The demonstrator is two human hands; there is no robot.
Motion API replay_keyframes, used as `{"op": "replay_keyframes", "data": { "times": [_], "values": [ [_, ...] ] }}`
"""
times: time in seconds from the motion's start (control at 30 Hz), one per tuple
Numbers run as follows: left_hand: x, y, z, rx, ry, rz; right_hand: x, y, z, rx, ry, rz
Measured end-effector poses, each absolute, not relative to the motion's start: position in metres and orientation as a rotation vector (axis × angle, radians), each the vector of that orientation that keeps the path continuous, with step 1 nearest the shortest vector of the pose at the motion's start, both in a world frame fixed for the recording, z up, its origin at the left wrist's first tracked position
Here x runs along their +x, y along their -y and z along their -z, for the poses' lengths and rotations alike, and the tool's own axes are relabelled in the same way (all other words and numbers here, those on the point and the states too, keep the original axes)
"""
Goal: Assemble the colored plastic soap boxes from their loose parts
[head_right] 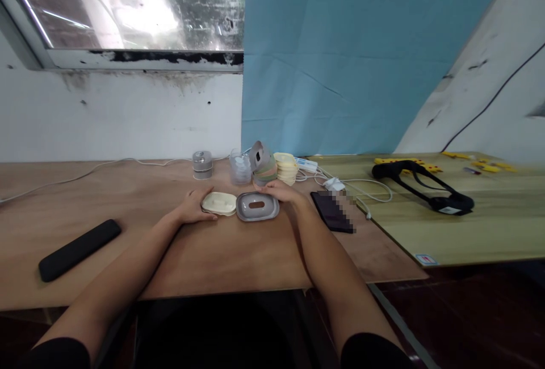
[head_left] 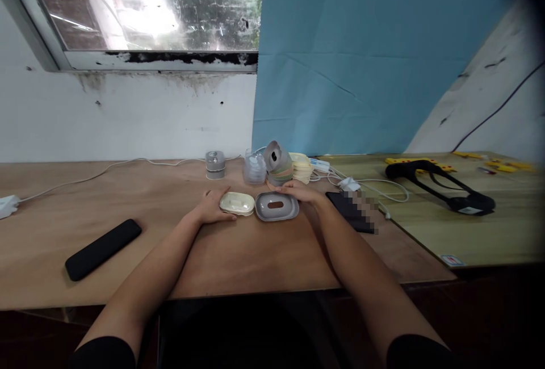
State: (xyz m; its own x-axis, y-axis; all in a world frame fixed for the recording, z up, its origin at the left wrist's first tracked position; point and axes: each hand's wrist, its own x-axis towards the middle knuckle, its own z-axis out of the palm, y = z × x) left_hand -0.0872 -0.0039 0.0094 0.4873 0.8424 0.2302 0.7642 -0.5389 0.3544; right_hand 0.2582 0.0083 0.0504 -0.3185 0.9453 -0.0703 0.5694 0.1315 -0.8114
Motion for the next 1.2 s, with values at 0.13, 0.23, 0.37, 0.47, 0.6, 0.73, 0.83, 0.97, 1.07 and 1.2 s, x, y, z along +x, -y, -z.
{"op": "replay_keyframes", "data": {
  "times": [0.13,0.23,0.37,0.47,0.6,0.73,0.83,0.97,1.07,1.2],
  "values": [
    [-0.087,0.003,-0.008,2.521,-1.384,-0.566,0.275,-0.013,-0.043,-1.619,1.943,-1.019],
    [-0.087,0.004,-0.009,2.517,-1.39,-0.562,0.285,-0.02,-0.033,-1.705,2.0,-0.693],
    [-0.087,0.007,-0.013,2.517,-1.405,-0.567,0.291,-0.027,-0.022,-1.732,2.001,-0.459],
    [-0.087,0.007,-0.015,2.527,-1.411,-0.568,0.29,-0.03,-0.02,-1.712,1.972,-0.305],
    [-0.086,0.008,-0.016,2.529,-1.412,-0.562,0.28,-0.029,-0.025,-1.71,1.934,-0.031],
    [-0.086,0.008,-0.017,2.514,-1.374,-0.632,0.264,-0.023,-0.03,-1.635,1.902,0.233],
    [-0.087,0.008,-0.017,2.505,-1.329,-0.692,0.251,-0.017,-0.032,-1.518,1.955,0.337],
    [-0.087,0.009,-0.016,2.492,-1.26,-0.803,0.23,-0.005,-0.034,-1.334,2.054,0.351],
    [-0.085,0.01,-0.016,2.51,-1.195,-0.926,0.209,0.009,-0.038,-1.09,2.203,0.248],
    [-0.08,0.011,-0.017,2.55,-1.108,-1.078,0.178,0.024,-0.046,-0.725,2.393,0.168]
  ]
}}
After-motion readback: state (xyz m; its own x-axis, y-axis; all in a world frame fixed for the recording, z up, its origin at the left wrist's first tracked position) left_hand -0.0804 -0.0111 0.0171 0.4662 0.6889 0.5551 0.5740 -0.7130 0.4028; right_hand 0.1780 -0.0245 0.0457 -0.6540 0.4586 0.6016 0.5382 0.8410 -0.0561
